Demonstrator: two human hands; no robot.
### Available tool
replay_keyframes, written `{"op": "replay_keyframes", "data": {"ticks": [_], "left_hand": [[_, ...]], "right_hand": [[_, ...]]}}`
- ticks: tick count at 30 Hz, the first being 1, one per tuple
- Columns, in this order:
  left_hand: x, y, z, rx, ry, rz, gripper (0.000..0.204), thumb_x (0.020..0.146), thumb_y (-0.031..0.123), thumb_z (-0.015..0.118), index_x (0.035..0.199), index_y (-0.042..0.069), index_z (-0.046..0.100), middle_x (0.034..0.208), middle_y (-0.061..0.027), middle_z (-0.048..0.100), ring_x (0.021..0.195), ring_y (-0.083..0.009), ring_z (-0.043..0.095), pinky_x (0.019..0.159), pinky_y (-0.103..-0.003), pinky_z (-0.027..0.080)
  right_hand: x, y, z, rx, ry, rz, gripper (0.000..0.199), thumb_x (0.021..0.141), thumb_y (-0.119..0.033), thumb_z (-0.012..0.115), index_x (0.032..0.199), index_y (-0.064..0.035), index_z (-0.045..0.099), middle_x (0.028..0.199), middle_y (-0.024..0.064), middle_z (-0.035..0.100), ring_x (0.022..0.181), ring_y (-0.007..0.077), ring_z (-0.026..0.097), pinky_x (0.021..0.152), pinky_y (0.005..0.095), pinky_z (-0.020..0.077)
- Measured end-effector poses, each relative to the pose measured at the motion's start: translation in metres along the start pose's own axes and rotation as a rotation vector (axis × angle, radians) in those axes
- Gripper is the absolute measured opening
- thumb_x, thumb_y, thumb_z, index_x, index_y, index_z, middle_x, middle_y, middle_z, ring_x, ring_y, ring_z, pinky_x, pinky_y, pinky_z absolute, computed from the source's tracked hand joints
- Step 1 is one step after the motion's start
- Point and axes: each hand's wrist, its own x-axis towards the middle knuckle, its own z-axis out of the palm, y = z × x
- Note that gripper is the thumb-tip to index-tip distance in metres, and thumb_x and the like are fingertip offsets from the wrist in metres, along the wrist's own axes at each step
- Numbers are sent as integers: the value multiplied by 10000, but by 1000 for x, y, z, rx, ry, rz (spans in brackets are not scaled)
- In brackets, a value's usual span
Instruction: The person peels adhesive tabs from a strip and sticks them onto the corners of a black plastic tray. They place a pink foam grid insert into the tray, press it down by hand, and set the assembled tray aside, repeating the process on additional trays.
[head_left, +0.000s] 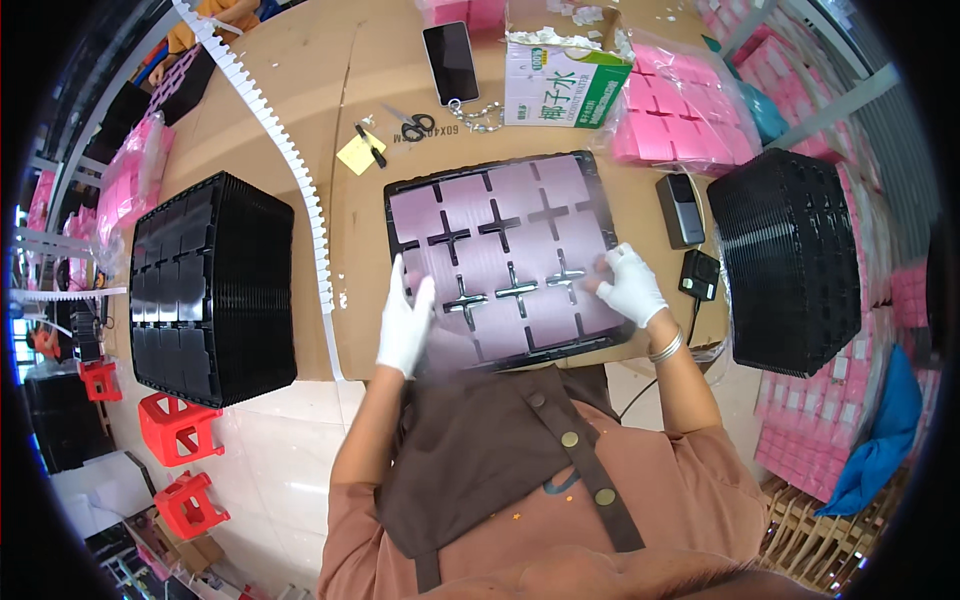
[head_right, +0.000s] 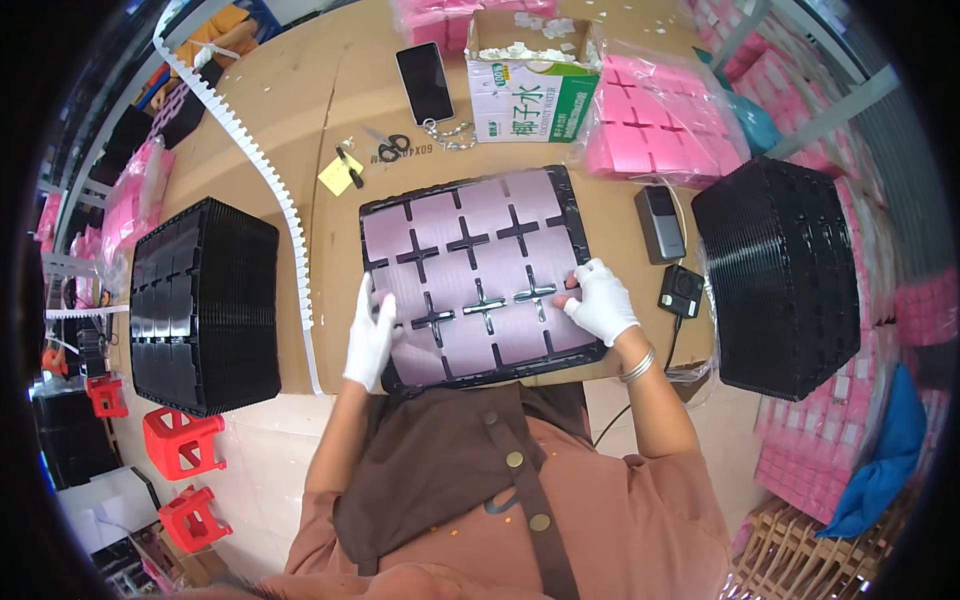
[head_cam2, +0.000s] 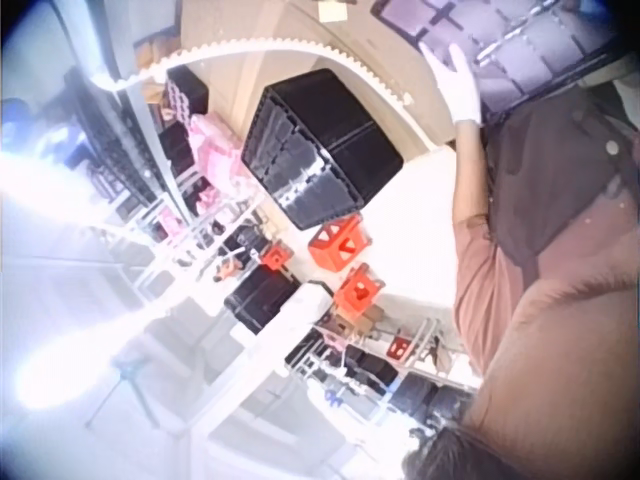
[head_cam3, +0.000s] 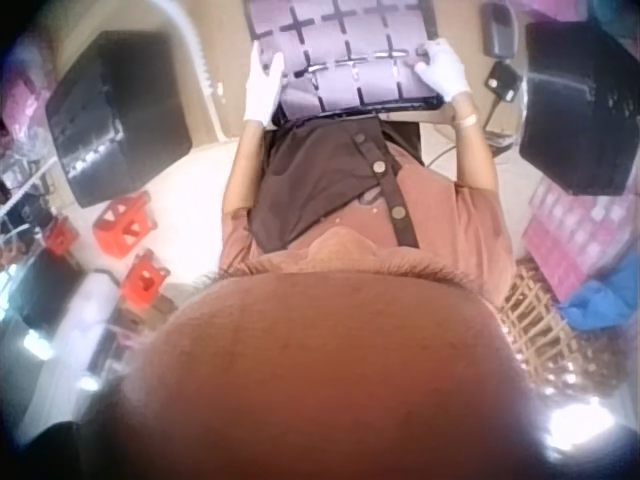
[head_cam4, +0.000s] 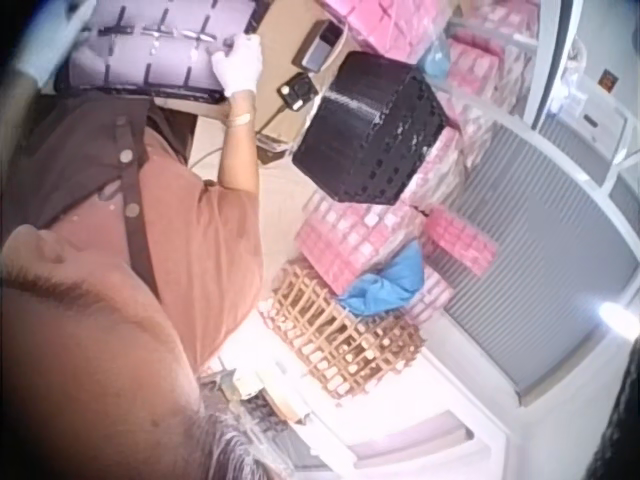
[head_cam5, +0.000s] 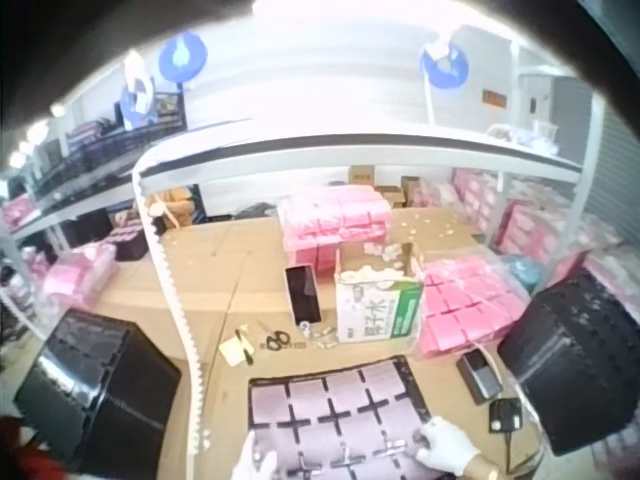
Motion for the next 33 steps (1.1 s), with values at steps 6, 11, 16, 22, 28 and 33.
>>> {"op": "replay_keyframes", "data": {"ticks": [6,11,16,22,28,33], "left_hand": [[-51,-42,9,452,181,374,797,784,114,688,1425,-1,229,1354,-216,309,1153,-321,476,969,-371,422],[-44,-51,7,387,190,372,765,747,-76,626,1413,10,259,1370,-196,281,1097,-265,507,926,-343,451],[-37,-43,7,345,139,300,710,767,-84,601,1400,9,292,1378,-201,295,1084,-247,537,893,-329,480],[-46,-55,5,437,196,424,635,791,-28,604,1368,-14,340,1373,-231,315,1195,-339,453,974,-383,424],[-25,-10,16,837,175,573,532,870,232,576,1309,-20,414,1313,-252,431,1244,-439,366,1043,-485,292],[91,-11,51,1137,221,620,692,924,501,413,1363,-31,354,1421,-225,353,1337,-366,298,1110,-472,183]], "right_hand": [[-5,-3,-1,121,1,24,320,725,-293,741,892,-55,607,952,120,576,873,311,594,783,398,473],[-3,-2,3,156,27,39,262,742,-248,720,854,-42,603,923,132,577,861,318,592,773,394,475],[0,8,10,148,44,-26,237,758,-235,710,784,-23,607,833,145,588,801,335,593,736,397,477],[2,10,15,360,186,74,227,765,-204,704,865,-23,611,860,147,600,771,319,591,705,390,474],[35,-14,10,11,440,-175,491,789,-223,674,1162,54,517,1180,220,543,1037,348,566,879,397,455],[97,-58,35,-243,226,-260,695,838,-439,581,1273,84,441,1376,247,385,1311,372,323,1093,467,216]]}}
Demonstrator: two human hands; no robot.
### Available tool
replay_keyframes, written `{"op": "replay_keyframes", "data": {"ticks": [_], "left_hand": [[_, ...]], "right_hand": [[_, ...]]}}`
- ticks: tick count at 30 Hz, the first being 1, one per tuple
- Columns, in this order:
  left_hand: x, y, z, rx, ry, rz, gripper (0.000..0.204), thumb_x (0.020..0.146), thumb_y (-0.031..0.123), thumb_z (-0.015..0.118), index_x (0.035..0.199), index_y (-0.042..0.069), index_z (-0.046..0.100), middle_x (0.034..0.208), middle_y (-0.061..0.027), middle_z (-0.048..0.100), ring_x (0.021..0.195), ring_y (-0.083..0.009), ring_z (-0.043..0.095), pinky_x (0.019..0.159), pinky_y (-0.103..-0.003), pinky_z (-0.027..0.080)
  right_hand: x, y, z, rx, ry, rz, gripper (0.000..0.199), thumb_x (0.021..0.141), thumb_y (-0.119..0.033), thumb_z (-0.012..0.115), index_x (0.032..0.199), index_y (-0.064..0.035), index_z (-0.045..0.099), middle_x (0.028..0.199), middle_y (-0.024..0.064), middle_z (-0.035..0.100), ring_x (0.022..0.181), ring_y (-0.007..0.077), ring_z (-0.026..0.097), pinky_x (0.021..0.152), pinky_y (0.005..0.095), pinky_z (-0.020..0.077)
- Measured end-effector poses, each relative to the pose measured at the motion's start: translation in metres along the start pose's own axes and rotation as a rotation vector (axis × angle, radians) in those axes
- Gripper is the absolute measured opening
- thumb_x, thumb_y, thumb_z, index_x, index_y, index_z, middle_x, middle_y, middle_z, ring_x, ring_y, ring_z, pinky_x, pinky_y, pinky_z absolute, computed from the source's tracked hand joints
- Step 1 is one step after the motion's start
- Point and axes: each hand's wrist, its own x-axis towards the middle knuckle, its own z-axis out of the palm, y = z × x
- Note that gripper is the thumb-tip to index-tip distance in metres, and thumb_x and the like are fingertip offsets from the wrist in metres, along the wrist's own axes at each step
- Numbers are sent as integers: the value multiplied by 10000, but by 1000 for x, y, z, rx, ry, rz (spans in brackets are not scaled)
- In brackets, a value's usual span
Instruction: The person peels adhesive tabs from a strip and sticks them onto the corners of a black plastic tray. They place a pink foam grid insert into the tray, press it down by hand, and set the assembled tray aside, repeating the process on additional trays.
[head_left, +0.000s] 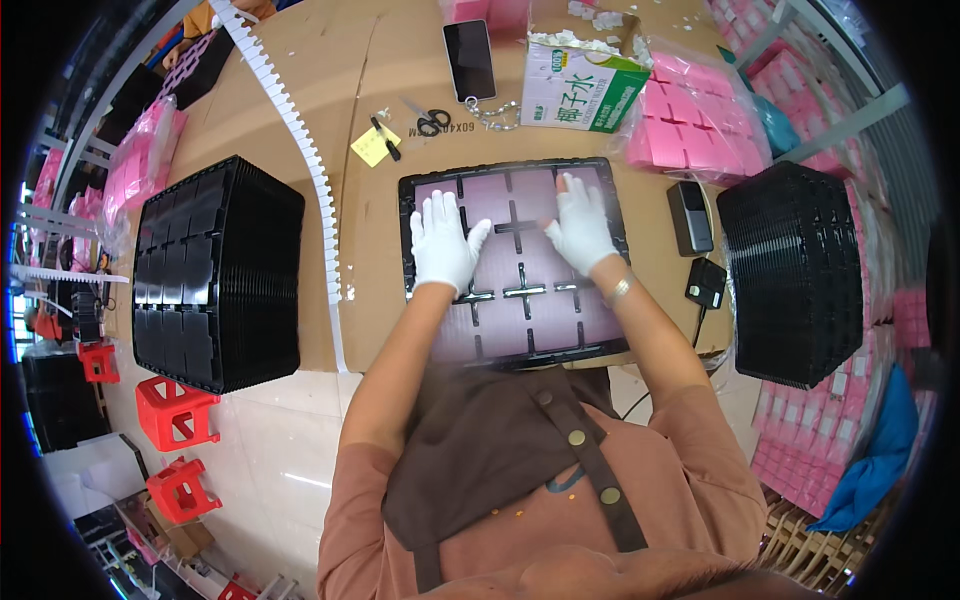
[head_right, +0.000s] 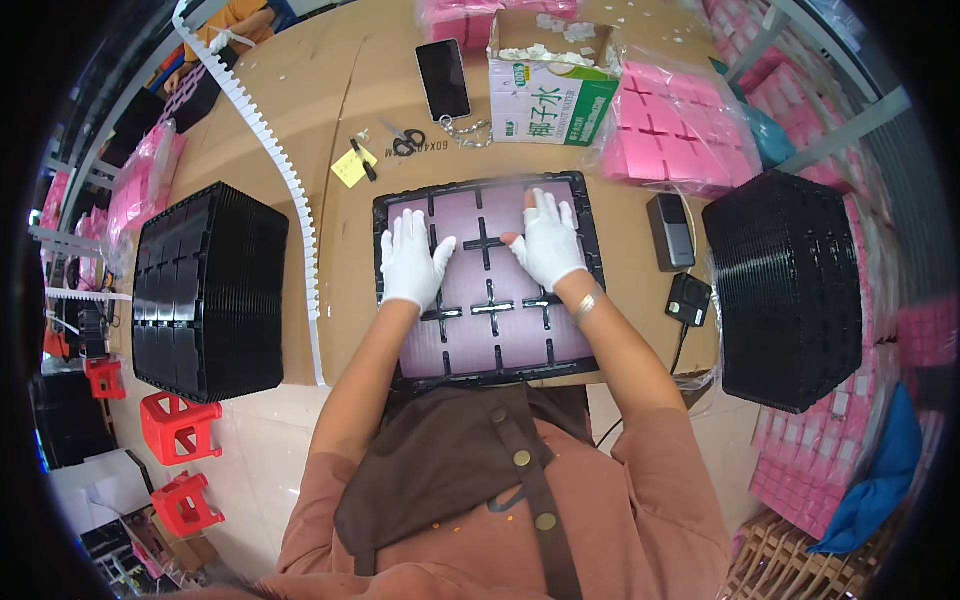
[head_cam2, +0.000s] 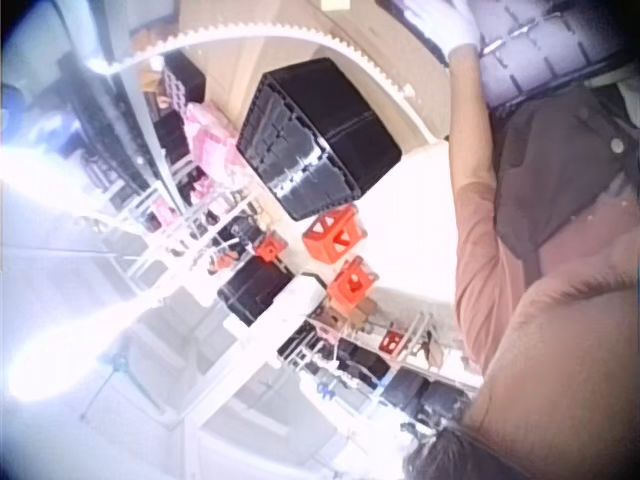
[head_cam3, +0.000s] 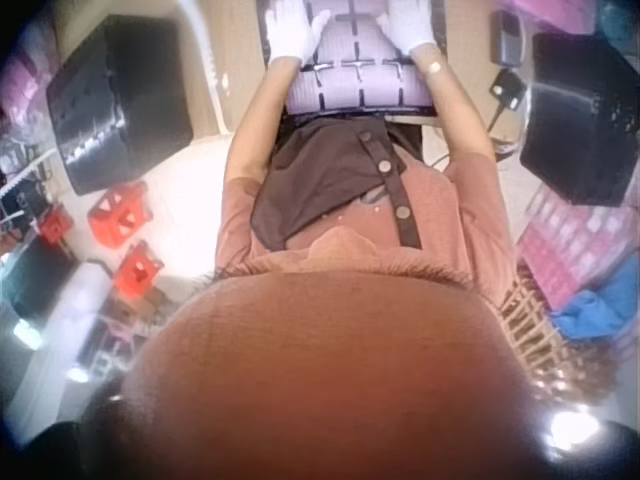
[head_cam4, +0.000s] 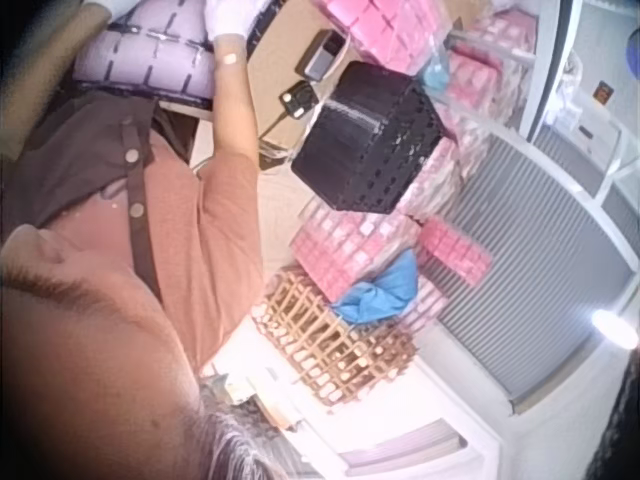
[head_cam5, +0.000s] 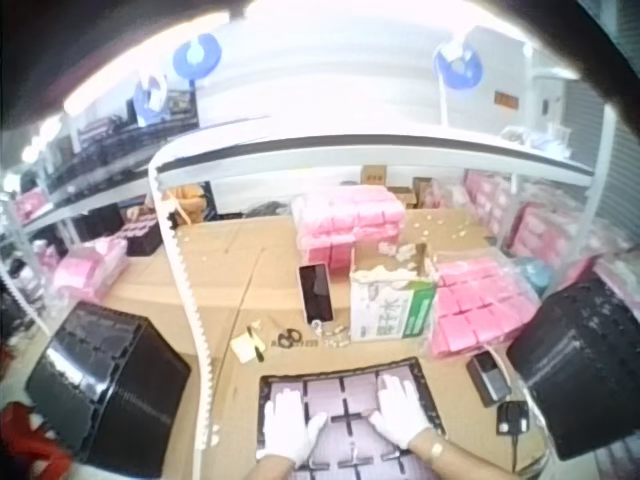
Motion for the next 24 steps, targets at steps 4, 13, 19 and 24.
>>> {"op": "replay_keyframes", "data": {"ticks": [4,13,19,24], "left_hand": [[13,-22,8,20,-29,-54,655,941,488,360,1358,-17,369,1418,-212,367,1339,-336,309,1105,-448,201],[22,-14,3,49,56,-31,711,902,522,418,1333,-43,386,1398,-221,391,1339,-331,313,1110,-452,202],[14,-41,1,-18,27,15,685,912,497,417,1351,-26,377,1418,-203,367,1340,-335,300,1114,-431,199],[-81,-51,-64,-122,-369,557,555,860,376,546,1306,56,460,1385,-148,423,1325,-335,327,1089,-507,220]], "right_hand": [[15,27,13,-199,32,89,775,866,-527,490,1309,102,404,1403,246,367,1325,349,323,1105,452,206],[16,47,17,-152,13,14,757,862,-504,508,1334,76,386,1417,230,366,1331,328,333,1114,431,209],[-10,55,-4,174,-90,18,636,895,-416,482,1347,23,391,1381,226,410,1283,398,361,1088,433,267],[-122,43,-28,296,-13,-251,470,827,-320,597,1195,-29,570,1187,174,578,1110,446,506,975,475,409]]}}
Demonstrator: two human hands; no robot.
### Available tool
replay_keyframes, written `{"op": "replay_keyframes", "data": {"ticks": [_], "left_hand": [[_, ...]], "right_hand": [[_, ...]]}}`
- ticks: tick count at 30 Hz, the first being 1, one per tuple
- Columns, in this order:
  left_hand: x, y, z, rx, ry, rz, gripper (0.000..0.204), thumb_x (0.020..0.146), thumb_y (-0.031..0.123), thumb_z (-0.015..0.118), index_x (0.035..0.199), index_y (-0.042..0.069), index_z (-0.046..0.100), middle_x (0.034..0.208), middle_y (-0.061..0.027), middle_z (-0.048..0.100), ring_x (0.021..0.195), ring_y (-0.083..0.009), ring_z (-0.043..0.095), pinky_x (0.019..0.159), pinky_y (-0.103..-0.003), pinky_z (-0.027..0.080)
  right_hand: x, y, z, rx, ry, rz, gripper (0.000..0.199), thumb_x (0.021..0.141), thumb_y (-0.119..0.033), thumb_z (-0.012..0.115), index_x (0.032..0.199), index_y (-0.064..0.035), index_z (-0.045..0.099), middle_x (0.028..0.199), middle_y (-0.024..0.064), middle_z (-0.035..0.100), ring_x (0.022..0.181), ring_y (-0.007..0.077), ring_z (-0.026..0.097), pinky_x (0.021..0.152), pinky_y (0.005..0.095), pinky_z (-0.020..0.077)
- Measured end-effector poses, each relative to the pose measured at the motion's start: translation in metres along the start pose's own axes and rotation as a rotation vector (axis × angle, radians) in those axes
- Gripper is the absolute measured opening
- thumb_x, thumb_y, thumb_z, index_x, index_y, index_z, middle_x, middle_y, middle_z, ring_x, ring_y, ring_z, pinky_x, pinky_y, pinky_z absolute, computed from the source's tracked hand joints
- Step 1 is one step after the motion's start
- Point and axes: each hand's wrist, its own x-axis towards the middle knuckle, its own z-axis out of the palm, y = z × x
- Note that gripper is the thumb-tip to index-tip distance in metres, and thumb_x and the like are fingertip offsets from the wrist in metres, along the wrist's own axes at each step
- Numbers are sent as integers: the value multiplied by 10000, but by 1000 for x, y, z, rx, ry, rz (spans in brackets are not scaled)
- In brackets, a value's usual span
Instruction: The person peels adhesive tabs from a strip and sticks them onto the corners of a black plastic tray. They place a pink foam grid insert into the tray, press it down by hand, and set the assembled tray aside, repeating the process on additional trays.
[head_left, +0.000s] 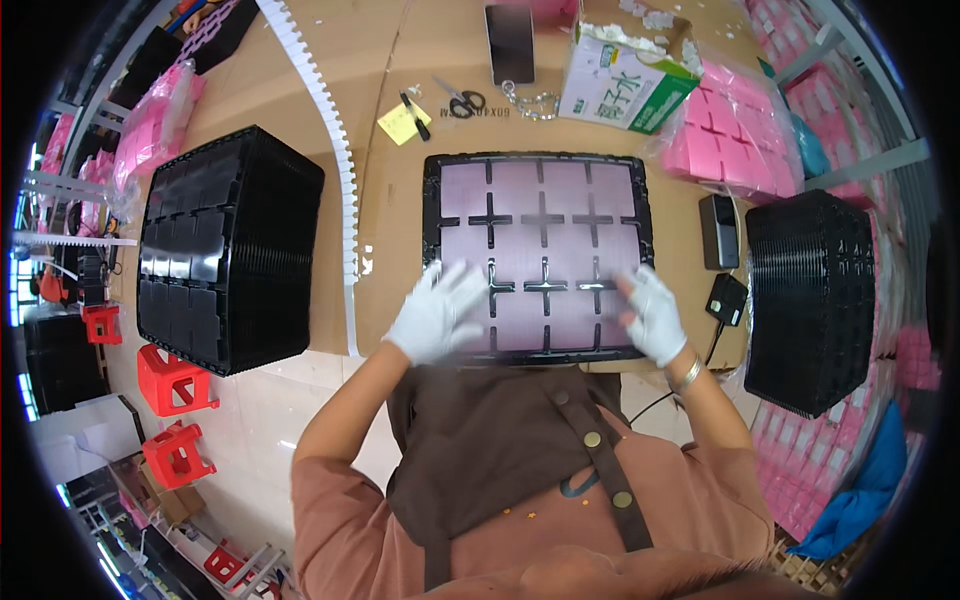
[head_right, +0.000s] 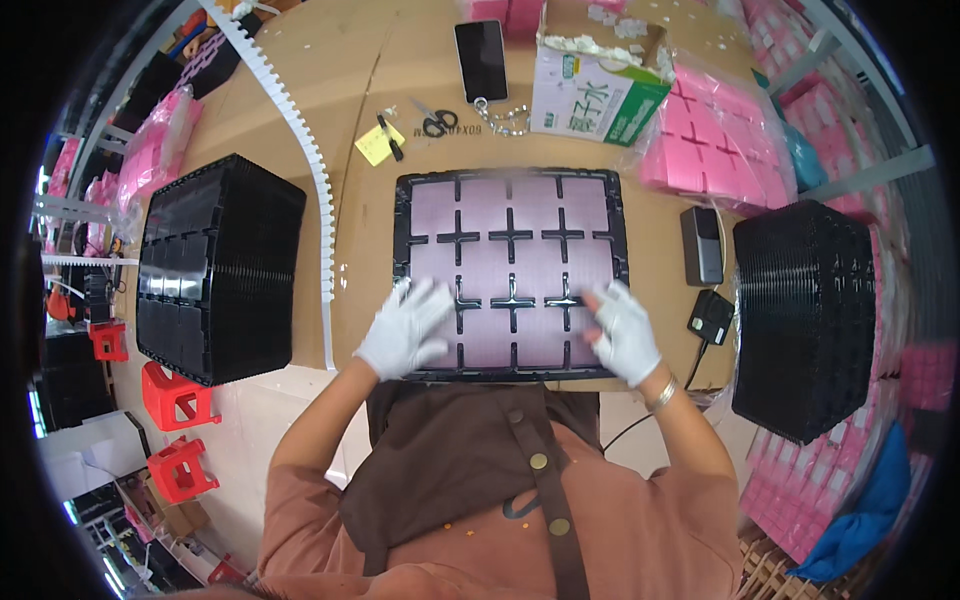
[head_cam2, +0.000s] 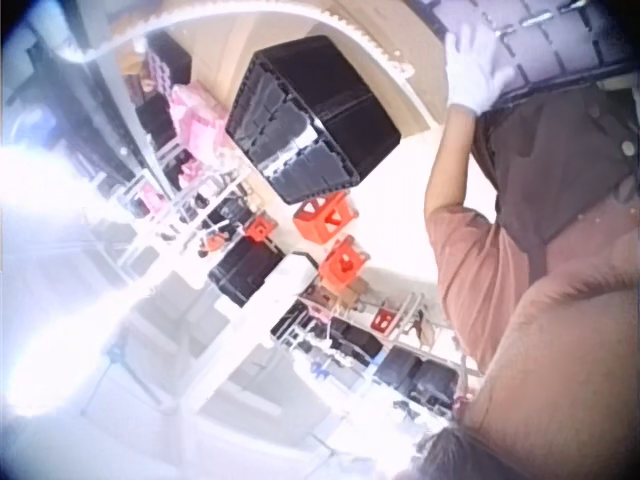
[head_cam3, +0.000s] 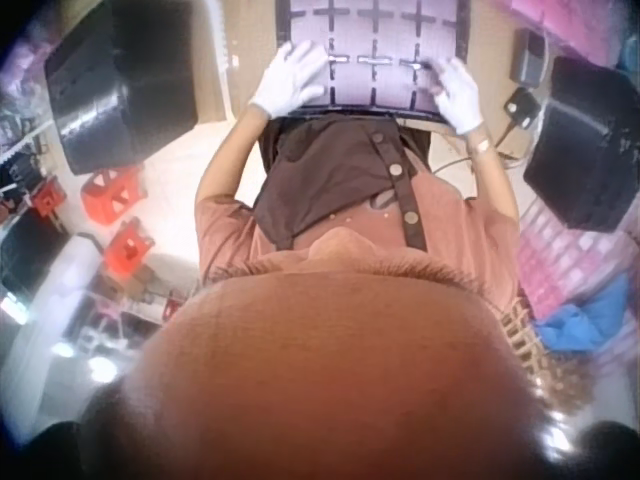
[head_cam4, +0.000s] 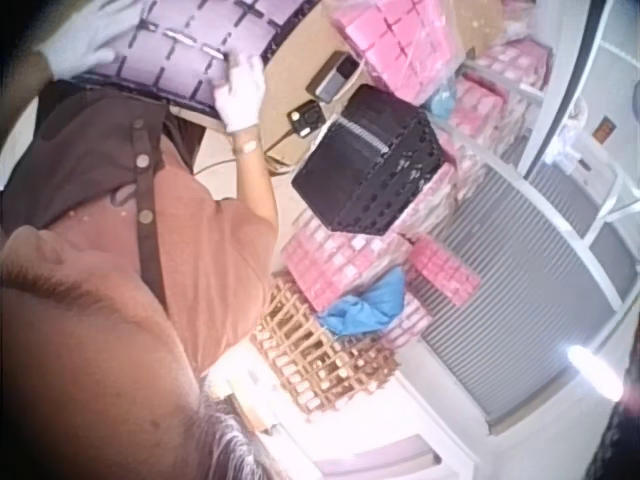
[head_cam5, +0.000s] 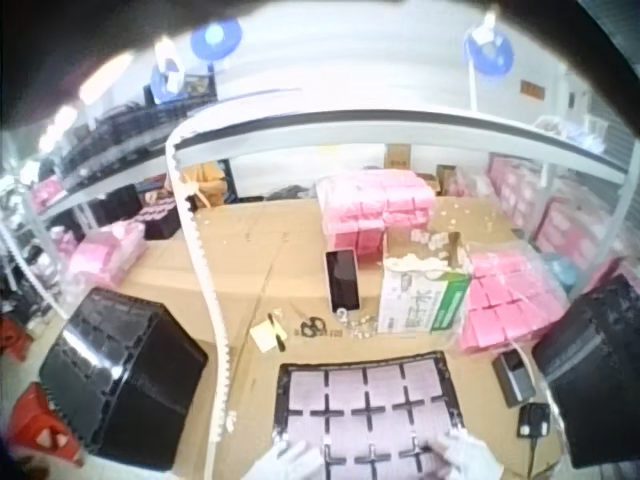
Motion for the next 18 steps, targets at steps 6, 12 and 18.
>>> {"op": "replay_keyframes", "data": {"ticks": [6,12,18], "left_hand": [[-71,5,9,-9,-35,61,436,841,312,591,1221,105,543,1290,-54,526,1259,-245,433,1058,-502,279],[-73,26,24,-32,66,100,242,823,234,624,1049,154,646,1141,-4,618,1130,-217,536,1013,-495,341],[-84,32,22,-115,275,-229,214,810,203,649,1001,108,665,1097,-75,610,1061,-284,550,940,-443,408]], "right_hand": [[-61,10,-15,59,-228,-127,355,802,-322,606,1037,-58,650,1095,106,630,1089,276,566,996,439,399],[-57,-3,-11,58,-208,-140,247,770,-184,600,974,-59,663,1028,107,651,1071,277,574,1002,444,398],[-47,15,-27,-57,39,-161,222,740,-145,639,937,-42,653,934,149,651,902,311,618,894,435,466]]}}
